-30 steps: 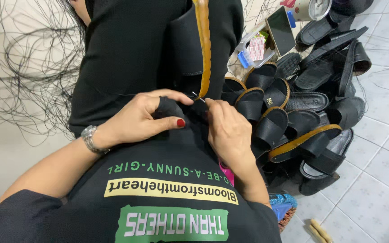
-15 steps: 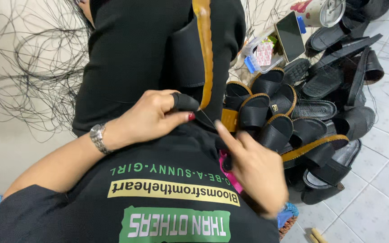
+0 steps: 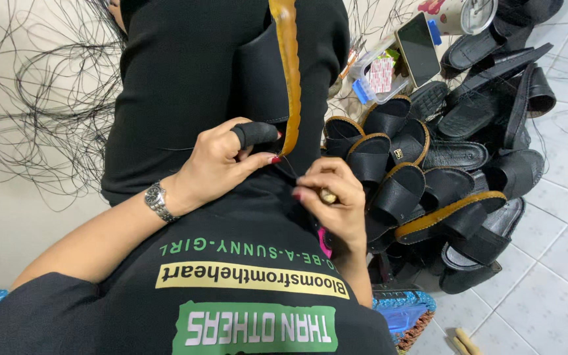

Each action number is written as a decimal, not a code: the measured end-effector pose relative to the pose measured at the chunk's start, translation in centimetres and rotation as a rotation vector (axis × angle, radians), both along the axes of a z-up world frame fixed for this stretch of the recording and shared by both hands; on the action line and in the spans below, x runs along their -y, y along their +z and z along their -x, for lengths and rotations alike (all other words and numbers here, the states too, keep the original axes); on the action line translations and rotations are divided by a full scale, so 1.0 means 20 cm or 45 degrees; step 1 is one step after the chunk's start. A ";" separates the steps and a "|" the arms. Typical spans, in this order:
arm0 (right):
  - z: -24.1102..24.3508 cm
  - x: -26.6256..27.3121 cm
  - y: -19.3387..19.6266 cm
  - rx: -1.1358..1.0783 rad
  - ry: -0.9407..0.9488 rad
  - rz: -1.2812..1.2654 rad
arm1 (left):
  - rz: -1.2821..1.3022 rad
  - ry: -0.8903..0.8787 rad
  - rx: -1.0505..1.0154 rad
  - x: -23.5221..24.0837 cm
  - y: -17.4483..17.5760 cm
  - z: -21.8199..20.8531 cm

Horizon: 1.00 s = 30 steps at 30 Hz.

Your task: The person sits on the floor and sews a black sandal using a needle and thread. They repeatedly push the needle through the sandal strap and pull the thread to secure it. A pile of other sandals is visible nearby.

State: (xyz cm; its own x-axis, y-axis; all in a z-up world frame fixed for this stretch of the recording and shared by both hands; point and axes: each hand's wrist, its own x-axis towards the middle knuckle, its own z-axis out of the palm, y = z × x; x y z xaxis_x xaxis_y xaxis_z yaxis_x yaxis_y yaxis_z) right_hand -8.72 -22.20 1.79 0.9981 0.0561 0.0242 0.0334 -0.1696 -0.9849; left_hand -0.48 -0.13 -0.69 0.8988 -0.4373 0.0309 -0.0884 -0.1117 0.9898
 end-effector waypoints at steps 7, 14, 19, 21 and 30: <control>-0.03 -0.02 -0.05 0.011 0.107 -0.315 | -0.037 0.024 0.026 0.02 -0.03 0.00; -0.01 0.19 -0.26 -0.159 0.172 -0.186 | -0.086 -0.061 -0.044 -0.04 -0.10 0.03; -0.09 -0.10 0.00 -0.004 0.304 0.001 | -0.075 -0.031 -0.522 -0.12 0.10 0.03; -0.05 -0.19 -0.14 0.255 0.216 0.245 | -0.014 -0.055 -0.600 -0.13 0.13 0.03; -0.09 -0.31 -0.16 0.793 -0.286 0.771 | 0.006 -0.151 -0.612 -0.17 0.08 0.03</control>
State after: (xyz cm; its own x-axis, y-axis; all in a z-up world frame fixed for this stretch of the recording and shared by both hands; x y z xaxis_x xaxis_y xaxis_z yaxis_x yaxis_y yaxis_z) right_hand -6.93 -15.92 -1.41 0.8029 0.0404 0.5947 0.4354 -0.7211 -0.5389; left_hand -1.11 3.26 0.89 0.7557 -0.5383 -0.3730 0.3668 -0.1239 0.9220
